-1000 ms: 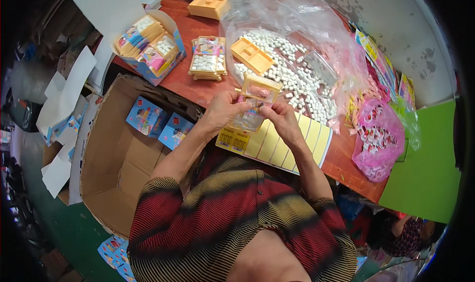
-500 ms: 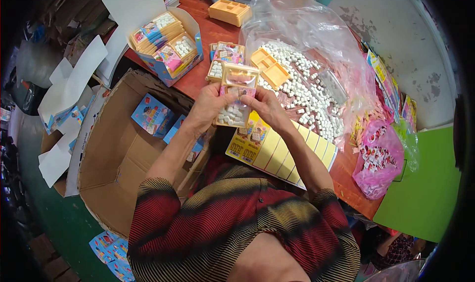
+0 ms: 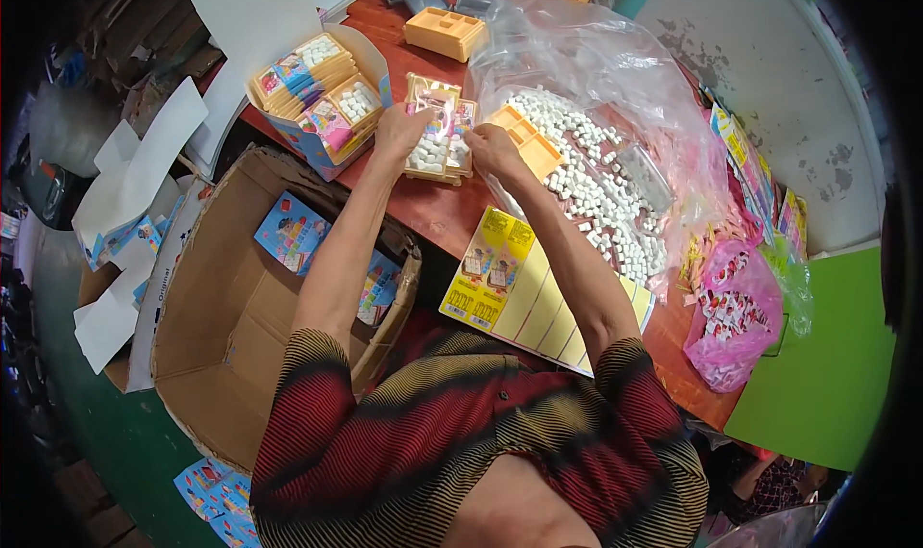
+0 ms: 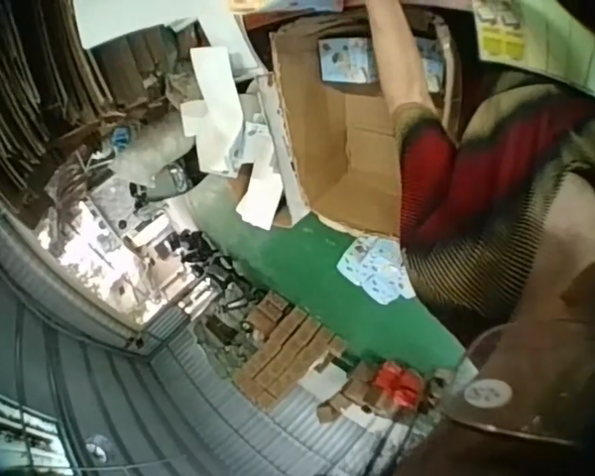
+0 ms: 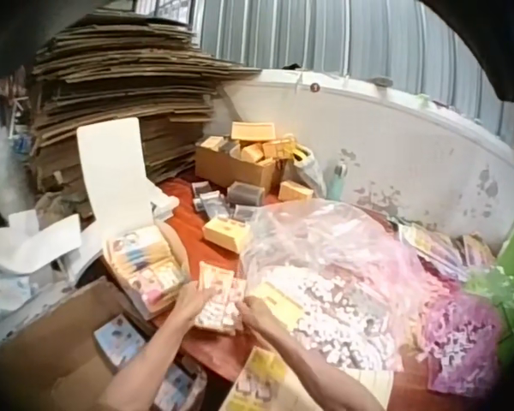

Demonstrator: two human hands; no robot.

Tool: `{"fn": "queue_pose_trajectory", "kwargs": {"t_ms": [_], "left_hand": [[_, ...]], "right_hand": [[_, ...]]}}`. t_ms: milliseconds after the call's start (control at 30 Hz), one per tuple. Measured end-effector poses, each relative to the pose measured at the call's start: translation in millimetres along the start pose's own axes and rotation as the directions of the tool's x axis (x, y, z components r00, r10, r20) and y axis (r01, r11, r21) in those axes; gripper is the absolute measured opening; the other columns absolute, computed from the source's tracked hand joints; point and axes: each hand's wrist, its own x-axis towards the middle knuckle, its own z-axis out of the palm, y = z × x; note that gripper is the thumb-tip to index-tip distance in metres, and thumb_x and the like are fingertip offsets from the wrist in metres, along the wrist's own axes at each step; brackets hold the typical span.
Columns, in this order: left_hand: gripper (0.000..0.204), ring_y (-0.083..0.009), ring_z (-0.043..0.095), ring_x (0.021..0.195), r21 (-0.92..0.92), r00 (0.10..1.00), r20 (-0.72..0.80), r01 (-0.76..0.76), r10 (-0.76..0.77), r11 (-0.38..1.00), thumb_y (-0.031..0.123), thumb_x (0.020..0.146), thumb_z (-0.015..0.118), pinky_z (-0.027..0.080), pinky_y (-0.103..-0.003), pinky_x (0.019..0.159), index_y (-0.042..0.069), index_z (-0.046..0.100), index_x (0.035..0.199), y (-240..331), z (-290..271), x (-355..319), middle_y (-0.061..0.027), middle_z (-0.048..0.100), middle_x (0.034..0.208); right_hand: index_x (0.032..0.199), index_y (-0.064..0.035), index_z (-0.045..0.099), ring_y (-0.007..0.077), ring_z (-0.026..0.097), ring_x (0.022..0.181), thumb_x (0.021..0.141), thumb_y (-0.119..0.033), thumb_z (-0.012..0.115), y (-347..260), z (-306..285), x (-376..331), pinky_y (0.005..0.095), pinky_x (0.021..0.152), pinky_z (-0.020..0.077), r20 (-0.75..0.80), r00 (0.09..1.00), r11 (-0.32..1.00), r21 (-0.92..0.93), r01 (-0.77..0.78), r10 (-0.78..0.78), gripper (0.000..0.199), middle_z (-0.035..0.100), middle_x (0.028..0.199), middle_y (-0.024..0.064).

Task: Packaging small white toy components into individual plastic trays and then into larger boxes.

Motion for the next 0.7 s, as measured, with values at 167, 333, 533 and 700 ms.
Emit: {"fn": "queue_pose_trajectory", "kwargs": {"t_ms": [167,333,533,700], "left_hand": [[0.04,-0.0235,0.058,0.075,0.083,0.998,-0.007,0.056,-0.056,0.995,0.028,0.064,0.055,0.044,-0.033,0.065,-0.004,0.056,0.088,1.1,0.9,3.4,-0.0167,0.06,0.081],[0.052,-0.0281,0.054,0.091,0.324,0.992,-0.11,0.097,-0.064,0.941,0.039,0.062,0.057,0.041,-0.035,0.079,0.015,0.051,0.107,-24.8,5.6,21.1,-0.0166,0.056,0.097],[0.058,-0.0259,0.053,0.088,0.15,0.993,-0.098,0.078,-0.064,0.986,0.038,0.058,0.065,0.041,-0.033,0.077,0.009,0.05,0.106,-21.5,6.6,10.1,-0.0162,0.055,0.095],[0.057,-0.0158,0.056,0.071,0.115,0.962,-0.251,-0.085,0.112,0.99,0.013,0.059,0.069,0.048,-0.027,0.059,-0.004,0.042,0.106,-26.5,9.9,1.4,-0.013,0.055,0.09]], "right_hand": [[0.074,0.0043,0.052,0.0134,0.044,0.051,0.08,-0.044,0.04,-11.0,-8.8,-8.4,0.0285,0.046,0.035,0.178,0.98,0.881,0.445,-0.159,0.087,0.05,0.048,0.059,0.0071],[0.077,0.0013,0.053,0.0123,0.042,0.048,0.079,-0.052,0.035,1.6,4.0,7.3,0.0267,0.043,0.0323,0.233,0.956,0.815,0.511,-0.274,0.176,0.056,0.047,0.059,0.0047],[0.083,0.0023,0.053,0.0116,0.041,0.047,0.079,-0.053,0.037,24.0,20.9,24.0,0.0267,0.042,0.0322,0.171,0.958,0.752,0.593,-0.288,0.232,0.058,0.048,0.061,0.0038],[0.089,0.0028,0.051,0.0122,0.05,0.052,0.079,-0.049,0.041,0.4,12.7,7.9,0.022,0.042,0.0364,0.253,0.965,0.777,0.592,-0.212,0.07,0.053,0.054,0.067,0.0085]]}}
